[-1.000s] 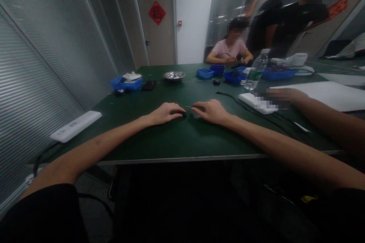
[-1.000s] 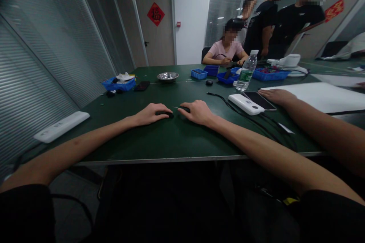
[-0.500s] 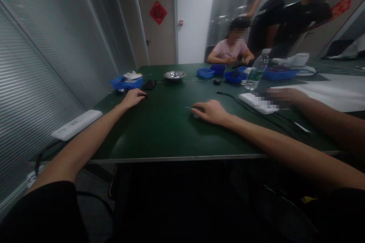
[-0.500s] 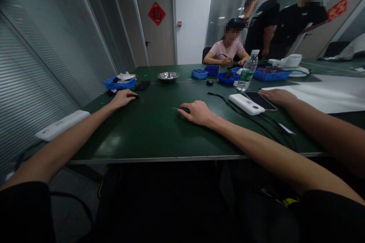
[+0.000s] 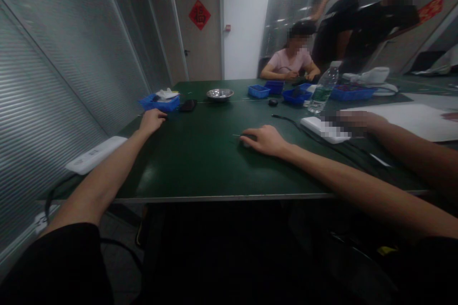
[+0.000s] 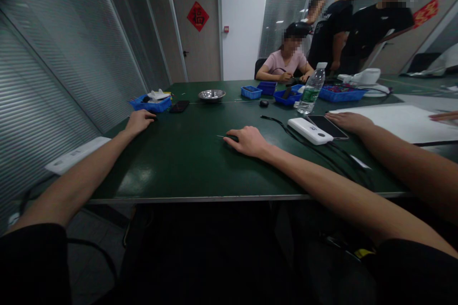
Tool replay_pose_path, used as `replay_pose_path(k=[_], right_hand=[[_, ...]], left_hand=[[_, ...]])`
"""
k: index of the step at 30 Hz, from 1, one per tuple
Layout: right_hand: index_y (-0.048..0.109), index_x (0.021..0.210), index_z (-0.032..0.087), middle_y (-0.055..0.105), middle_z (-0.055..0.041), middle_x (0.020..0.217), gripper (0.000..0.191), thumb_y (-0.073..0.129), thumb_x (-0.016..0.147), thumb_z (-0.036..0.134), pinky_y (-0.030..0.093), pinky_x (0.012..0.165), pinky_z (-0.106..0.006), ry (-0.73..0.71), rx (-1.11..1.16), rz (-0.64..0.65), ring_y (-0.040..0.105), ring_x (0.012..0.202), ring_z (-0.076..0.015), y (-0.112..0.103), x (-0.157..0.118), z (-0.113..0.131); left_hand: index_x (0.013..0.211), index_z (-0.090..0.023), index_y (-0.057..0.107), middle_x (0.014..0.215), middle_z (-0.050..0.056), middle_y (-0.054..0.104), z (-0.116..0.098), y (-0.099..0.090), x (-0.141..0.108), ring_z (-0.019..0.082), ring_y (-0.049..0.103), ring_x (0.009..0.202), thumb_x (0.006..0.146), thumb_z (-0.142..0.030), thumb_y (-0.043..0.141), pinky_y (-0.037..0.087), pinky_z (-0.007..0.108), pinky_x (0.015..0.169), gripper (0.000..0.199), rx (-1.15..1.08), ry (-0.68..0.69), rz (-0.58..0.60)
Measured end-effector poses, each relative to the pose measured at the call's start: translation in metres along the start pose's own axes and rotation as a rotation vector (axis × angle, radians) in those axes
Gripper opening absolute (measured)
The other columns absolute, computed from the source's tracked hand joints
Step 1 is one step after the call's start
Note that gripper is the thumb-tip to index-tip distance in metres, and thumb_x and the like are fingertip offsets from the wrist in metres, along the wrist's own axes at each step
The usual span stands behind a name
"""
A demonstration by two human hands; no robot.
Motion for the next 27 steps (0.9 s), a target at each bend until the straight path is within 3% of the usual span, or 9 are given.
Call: replay_pose_path(k=[10,19,27], right_hand=[[0.075,0.127,0.023,0.079,-0.0082,0.091,0.054,0.042,0.105,0.058,0.044,0.071,-0.031,0.014,-0.035,0.032,0.070,0.074,-0.0214,0.003,0.001,0.000],[0.075,0.129,0.023,0.079,-0.0077,0.090,0.052,0.043,0.105,0.057,0.044,0.070,-0.029,0.007,-0.009,0.064,0.068,0.072,-0.0199,0.001,0.000,0.002],[0.075,0.127,0.022,0.078,-0.0074,0.087,0.053,0.042,0.105,0.057,0.044,0.068,-0.029,0.001,0.000,0.068,0.068,0.069,-0.0196,0.000,0.000,0.005]], left_hand=[[0.113,-0.018,0.083,0.122,0.014,0.073,-0.001,0.004,-0.002,0.031,0.067,0.113,0.084,-0.017,0.058,0.049,0.042,0.106,0.039,0.061,0.057,-0.011],[0.115,-0.020,0.083,0.123,0.013,0.075,-0.007,-0.001,-0.004,0.032,0.067,0.115,0.090,-0.022,0.056,0.049,0.044,0.106,0.037,0.131,0.098,0.008],[0.109,-0.019,0.083,0.112,0.011,0.079,0.001,-0.009,0.000,0.032,0.070,0.110,0.087,-0.024,0.064,0.050,0.044,0.107,0.030,-0.051,-0.043,-0.003]])
Point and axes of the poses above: each hand's wrist, its own x-axis towards the middle knuckle, its own y-axis out of the palm, z = x × y, the point moved 9 cm from there along x, towards the middle knuckle
